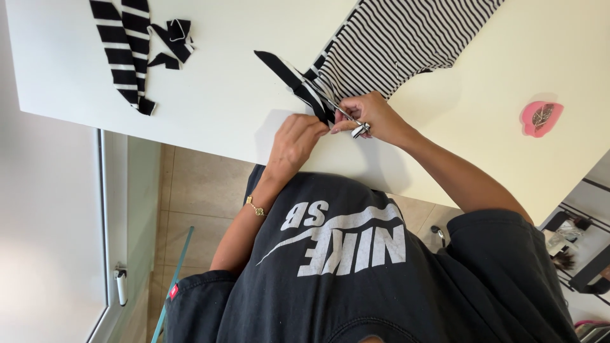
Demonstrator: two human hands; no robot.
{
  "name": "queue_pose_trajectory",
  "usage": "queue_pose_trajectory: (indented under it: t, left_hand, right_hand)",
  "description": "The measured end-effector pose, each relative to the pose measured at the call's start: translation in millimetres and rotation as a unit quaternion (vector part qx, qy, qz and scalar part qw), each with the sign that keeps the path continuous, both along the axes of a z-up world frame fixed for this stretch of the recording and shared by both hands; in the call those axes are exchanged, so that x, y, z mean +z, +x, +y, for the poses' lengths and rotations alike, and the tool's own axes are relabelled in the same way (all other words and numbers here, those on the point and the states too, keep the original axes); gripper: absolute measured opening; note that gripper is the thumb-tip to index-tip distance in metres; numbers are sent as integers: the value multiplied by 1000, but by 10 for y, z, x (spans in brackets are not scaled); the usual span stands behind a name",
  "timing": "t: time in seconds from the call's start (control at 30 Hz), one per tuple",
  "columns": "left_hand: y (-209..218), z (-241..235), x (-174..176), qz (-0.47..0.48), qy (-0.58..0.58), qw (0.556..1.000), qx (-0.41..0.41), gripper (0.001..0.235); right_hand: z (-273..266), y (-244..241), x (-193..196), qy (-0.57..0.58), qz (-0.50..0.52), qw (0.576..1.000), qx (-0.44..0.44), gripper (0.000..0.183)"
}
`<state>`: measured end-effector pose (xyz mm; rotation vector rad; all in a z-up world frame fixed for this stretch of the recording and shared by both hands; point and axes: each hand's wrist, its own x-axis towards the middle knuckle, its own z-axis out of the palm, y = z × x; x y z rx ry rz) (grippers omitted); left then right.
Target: Cutting a strip of striped fabric using scissors on a white table.
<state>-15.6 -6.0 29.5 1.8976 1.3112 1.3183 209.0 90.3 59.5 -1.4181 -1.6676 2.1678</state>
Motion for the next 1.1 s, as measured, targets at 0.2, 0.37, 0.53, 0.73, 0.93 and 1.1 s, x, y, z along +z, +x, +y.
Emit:
queue_pose_trajectory:
  t: [0.2, 0.37, 0.53, 0.73, 0.93, 1.1]
  left_hand:
    - [-234, 207, 231, -161, -137, 964, 160, 14]
    - [-551, 479, 24, -142, -157, 946, 244, 11]
    - [-689, 623, 186, -41, -161, 949, 266, 13]
    - [-610, 547, 63, 158, -117, 956, 220, 12]
    - [-87, 187, -74, 298, -281, 912, -28, 28]
    - [140, -158, -98, 183, 48, 981, 35, 13]
  right_hand:
    - [81, -105, 322, -50, -17, 999, -5, 23]
    - [-26, -4, 492, -64, -45, 997, -7, 22]
    - [-123, 6, 630, -71, -63, 995, -23, 22]
    - [-366, 168, 843, -84, -125, 988, -36, 17]
    - [-1038, 513, 530, -114, -59, 987, -100, 22]
    - [-1458, 532, 144, -59, -60, 986, -145, 26]
